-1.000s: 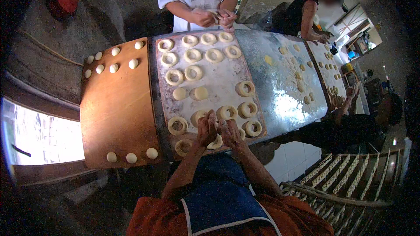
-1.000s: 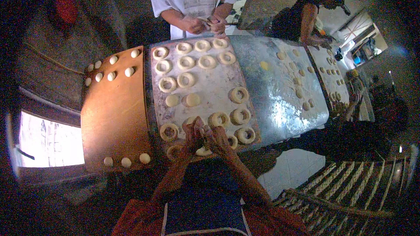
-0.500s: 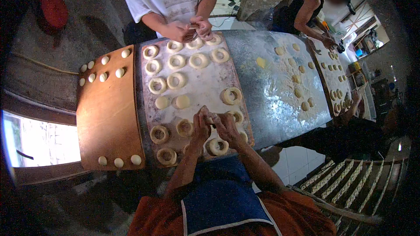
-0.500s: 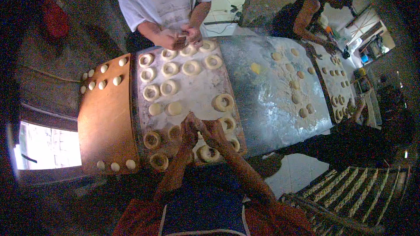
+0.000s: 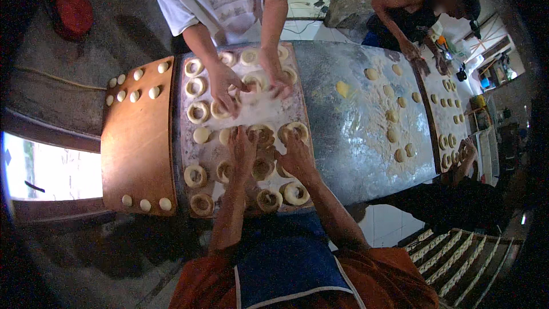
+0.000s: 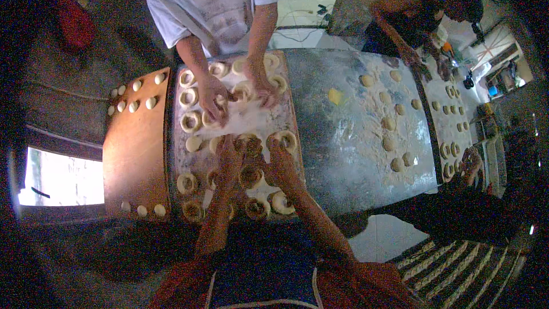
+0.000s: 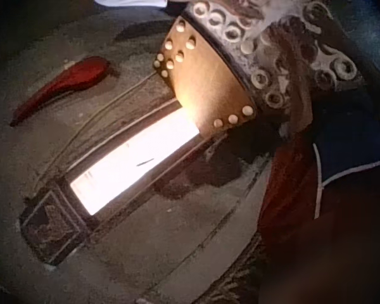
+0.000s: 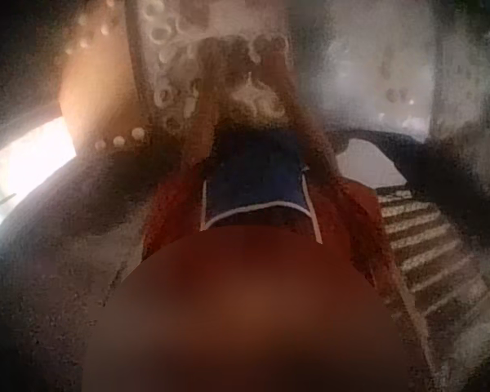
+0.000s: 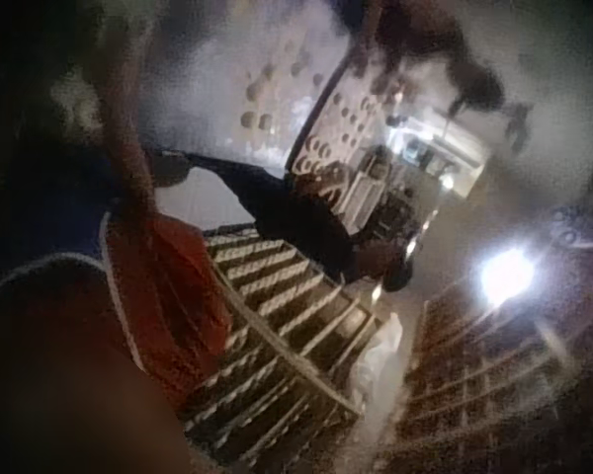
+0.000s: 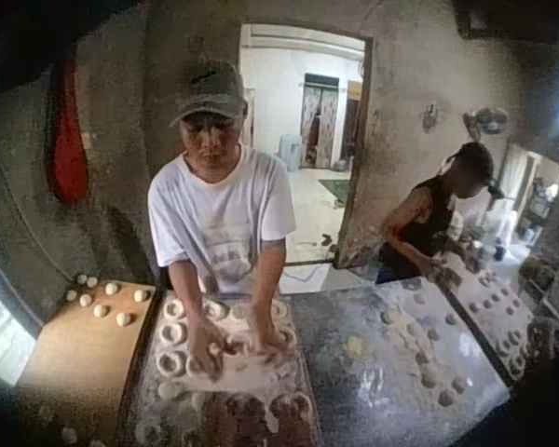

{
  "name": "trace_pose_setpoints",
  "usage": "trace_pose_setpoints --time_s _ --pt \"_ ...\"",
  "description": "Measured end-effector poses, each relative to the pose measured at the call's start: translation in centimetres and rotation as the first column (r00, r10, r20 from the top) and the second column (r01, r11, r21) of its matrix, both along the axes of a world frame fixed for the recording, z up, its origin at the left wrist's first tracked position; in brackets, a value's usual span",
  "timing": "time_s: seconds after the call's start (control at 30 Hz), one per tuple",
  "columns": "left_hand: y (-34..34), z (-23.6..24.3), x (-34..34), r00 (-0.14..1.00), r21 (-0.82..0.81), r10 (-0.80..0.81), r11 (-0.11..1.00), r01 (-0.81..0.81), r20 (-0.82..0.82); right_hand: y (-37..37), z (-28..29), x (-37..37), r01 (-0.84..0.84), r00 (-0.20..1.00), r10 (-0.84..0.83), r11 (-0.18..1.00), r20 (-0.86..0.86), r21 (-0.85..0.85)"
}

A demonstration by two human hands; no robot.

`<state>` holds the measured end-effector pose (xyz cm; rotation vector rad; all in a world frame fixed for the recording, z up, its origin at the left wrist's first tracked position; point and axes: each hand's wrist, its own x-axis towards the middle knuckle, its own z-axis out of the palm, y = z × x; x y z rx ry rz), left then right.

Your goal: The person shapes small dough balls into rings by hand and places them on a wooden board. Other workers are also shaping dough nearby. The person occasionally moves the board to a rack.

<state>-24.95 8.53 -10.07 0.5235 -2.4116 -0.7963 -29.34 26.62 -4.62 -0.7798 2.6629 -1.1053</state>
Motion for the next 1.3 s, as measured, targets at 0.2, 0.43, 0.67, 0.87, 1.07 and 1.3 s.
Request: trace_pose_setpoints --time_s 0.2,0.43,0.67,0.87,1.07,1.3 --pt "0.7 0.0 1.7 0.999 -0.185 0.031 0.982 -0.036 -0.028 1.3 1.9 4.1 -0.142 0.984 0.141 0.990 0.109 -0.004" --pt "-8.4 -1.6 7.5 0.818 -0.257 0.548 0.827 -0.500 0.175 -6.0 -1.5 4.8 -0.265 0.886 0.170 0.949 -0.431 -0.170" --pt "-14.6 -0.7 7.3 0.875 -0.165 0.246 0.967 -0.194 0.417 -16.3 -6.2 3.8 -0.130 0.764 0.215 0.975 -0.609 0.182" --pt "-12.0 3.6 8.9 0.989 0.319 0.049 0.943 -0.091 0.138 -16.2 -2.2 4.7 -0.163 0.981 0.179 0.971 -0.080 0.173" --pt "-6.9 4.9 4.5 0.953 0.492 -0.302 0.830 0.261 0.005 -0.8 1.2 4.7 0.107 0.990 -0.128 0.955 -0.056 -0.277" --pt "14.9 3.4 -1.7 0.581 0.673 -0.813 0.445 0.590 0.028 24.4 -1.1 -5.7 0.725 0.681 -0.719 0.689 -0.137 -0.011"
